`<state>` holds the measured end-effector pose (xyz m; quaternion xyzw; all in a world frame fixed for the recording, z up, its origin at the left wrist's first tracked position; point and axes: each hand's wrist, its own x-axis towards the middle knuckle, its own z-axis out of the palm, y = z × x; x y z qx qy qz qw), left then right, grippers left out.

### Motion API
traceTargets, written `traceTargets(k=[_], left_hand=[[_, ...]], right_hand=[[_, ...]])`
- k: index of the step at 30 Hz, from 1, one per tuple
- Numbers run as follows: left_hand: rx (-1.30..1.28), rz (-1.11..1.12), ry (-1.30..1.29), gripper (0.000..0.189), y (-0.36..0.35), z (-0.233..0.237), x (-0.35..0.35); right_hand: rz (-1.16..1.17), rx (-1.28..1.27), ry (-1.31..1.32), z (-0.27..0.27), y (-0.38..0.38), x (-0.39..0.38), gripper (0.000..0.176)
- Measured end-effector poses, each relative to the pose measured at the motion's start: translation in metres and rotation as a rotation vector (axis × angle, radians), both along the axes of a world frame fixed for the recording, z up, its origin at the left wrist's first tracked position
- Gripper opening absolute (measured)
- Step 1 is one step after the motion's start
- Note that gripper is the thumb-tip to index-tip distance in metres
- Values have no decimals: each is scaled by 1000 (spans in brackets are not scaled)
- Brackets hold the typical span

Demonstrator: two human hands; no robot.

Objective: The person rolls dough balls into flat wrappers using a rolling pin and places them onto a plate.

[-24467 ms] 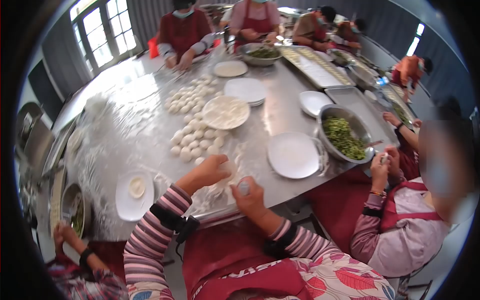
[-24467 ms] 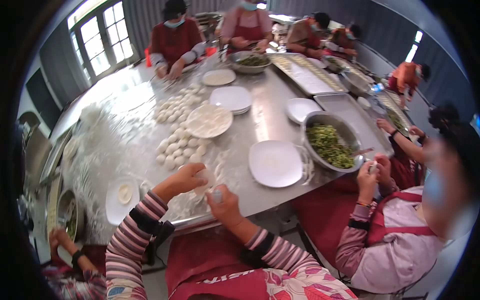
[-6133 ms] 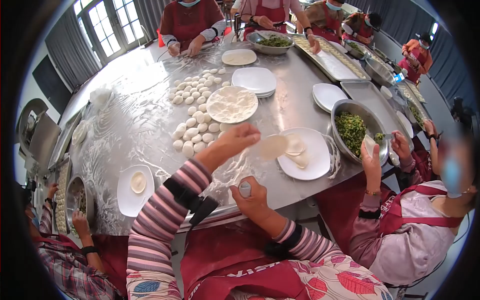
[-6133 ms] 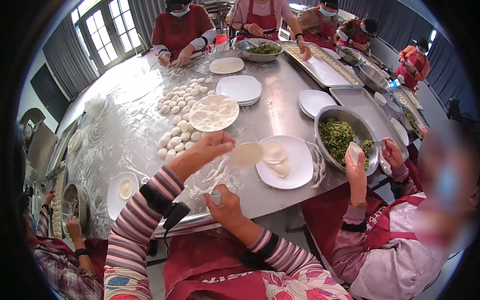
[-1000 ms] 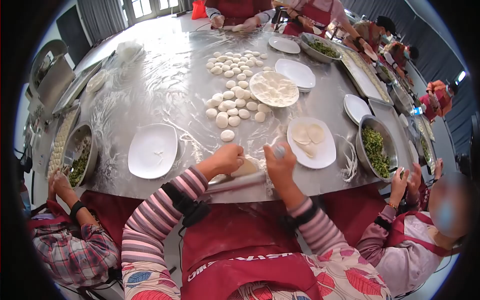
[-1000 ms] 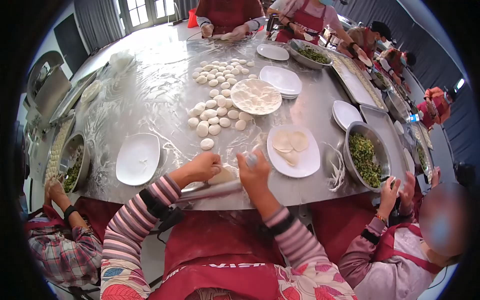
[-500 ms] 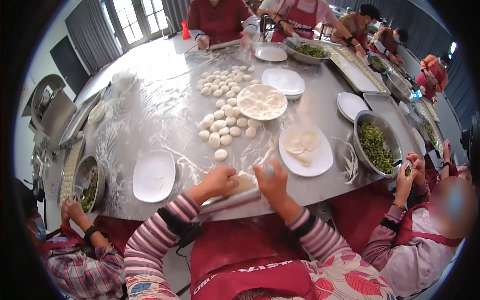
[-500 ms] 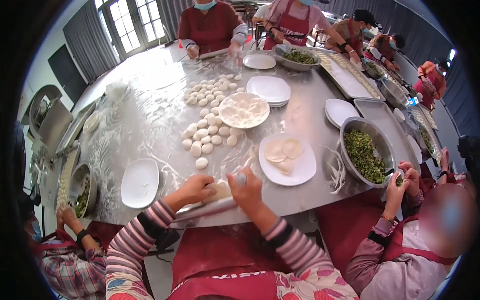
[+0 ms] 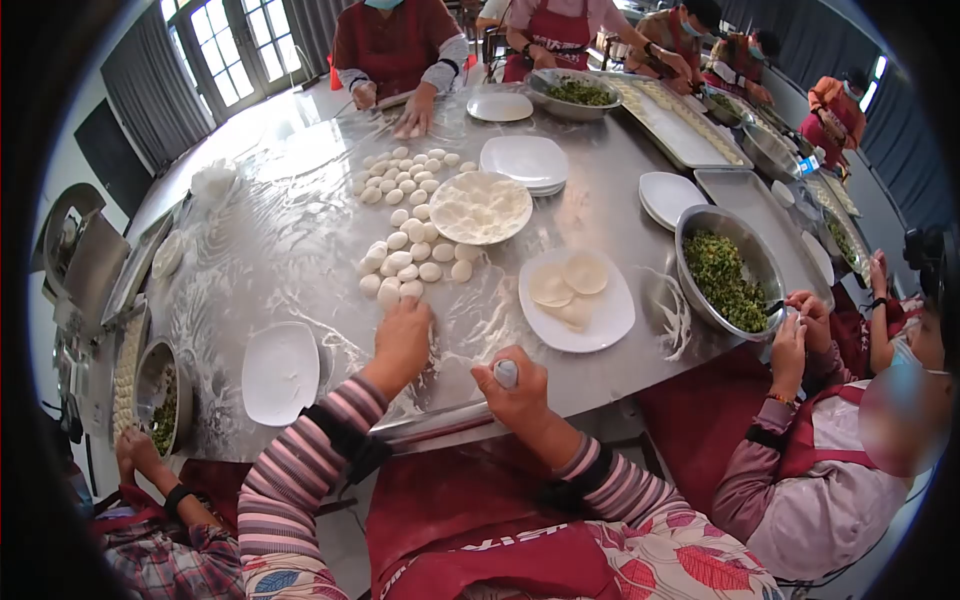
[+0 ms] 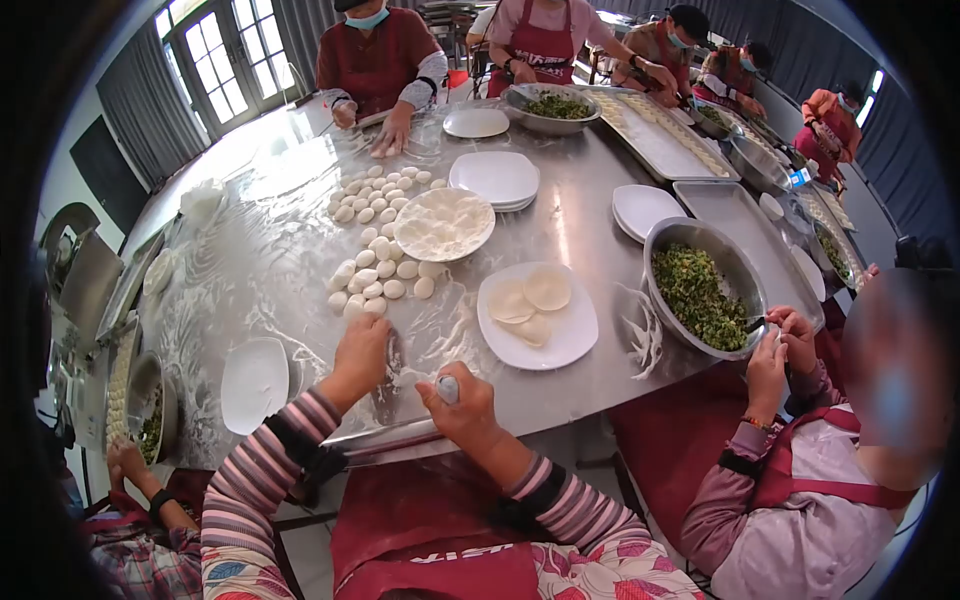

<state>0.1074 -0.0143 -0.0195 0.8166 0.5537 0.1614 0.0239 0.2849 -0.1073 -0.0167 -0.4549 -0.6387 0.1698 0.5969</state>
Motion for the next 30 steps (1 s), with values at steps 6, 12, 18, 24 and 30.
traceTargets(k=[6, 12, 18, 24, 30], left_hand=[[-125, 35, -147, 14, -6, 3, -28], [-851, 56, -700, 20, -28, 7, -29], [-677, 39, -609, 17, -34, 1, -26], [-539, 21, -503, 12, -40, 0, -27], [-482, -21, -524, 12, -45, -4, -12]], right_hand=[[70, 70, -17, -3, 5, 3, 19], [178, -235, 145, 12, 1, -2, 16], [54, -31, 51, 29, 41, -28, 19], [-94, 0, -42, -9, 28, -17, 21], [-154, -18, -117, -1, 57, -30, 21]])
